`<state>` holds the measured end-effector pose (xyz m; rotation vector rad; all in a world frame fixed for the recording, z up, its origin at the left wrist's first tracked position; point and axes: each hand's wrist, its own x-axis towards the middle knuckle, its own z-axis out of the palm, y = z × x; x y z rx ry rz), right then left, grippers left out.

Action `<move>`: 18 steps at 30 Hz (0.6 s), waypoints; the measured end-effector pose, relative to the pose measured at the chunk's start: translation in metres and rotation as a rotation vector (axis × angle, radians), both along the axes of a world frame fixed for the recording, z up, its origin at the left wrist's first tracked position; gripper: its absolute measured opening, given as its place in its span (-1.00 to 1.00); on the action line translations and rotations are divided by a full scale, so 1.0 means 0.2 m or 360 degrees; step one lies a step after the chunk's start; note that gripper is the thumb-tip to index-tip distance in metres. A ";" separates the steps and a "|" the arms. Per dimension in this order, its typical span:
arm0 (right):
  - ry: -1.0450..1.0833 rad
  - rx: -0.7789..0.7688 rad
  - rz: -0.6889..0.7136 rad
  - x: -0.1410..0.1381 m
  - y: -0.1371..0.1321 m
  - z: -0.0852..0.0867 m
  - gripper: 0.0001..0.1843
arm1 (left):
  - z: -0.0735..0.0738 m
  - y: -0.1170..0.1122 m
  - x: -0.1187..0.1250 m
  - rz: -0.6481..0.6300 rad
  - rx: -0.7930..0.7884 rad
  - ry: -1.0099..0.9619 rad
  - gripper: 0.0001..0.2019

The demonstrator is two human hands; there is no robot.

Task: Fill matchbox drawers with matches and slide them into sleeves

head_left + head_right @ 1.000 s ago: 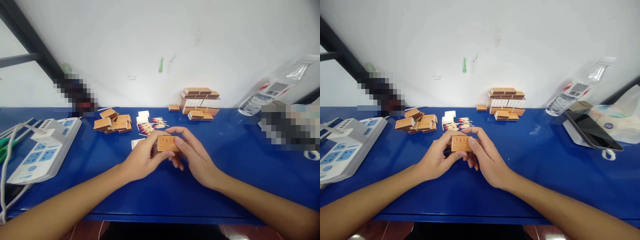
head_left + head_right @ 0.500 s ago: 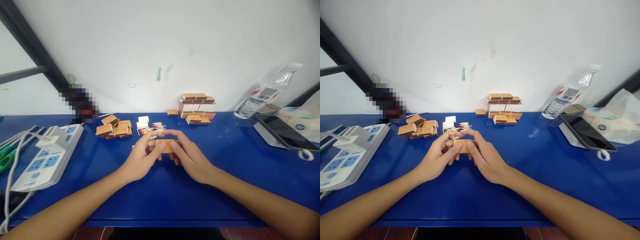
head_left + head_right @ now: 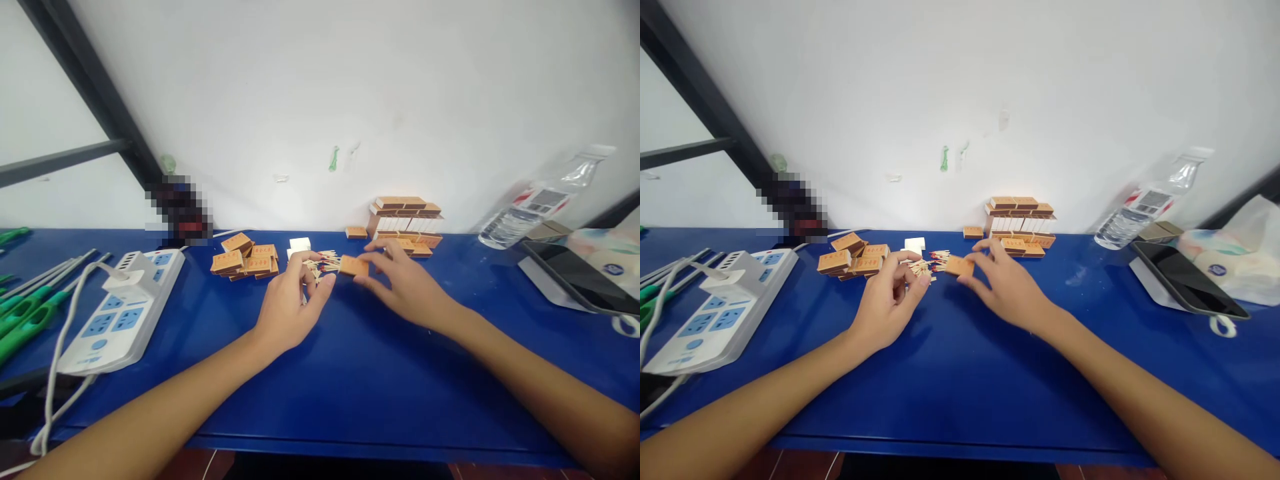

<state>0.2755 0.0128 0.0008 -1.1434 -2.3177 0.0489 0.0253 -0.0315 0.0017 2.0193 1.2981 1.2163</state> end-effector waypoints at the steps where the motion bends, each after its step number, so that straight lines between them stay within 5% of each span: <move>1: -0.0037 -0.0004 -0.0102 0.01 0.07 0.00 -0.60 | 0.00 0.01 -0.01 0.0036 0.0048 0.0040 -0.67; 8: -0.0674 -0.0356 -0.0621 -0.15 0.38 0.05 -0.51 | -0.04 0.05 -0.02 -0.0005 0.0122 0.0313 -0.73; 18: -0.0803 -0.0366 -0.0595 -0.23 0.27 0.04 -0.49 | -0.06 0.03 -0.01 -0.0035 0.0201 0.0389 -0.73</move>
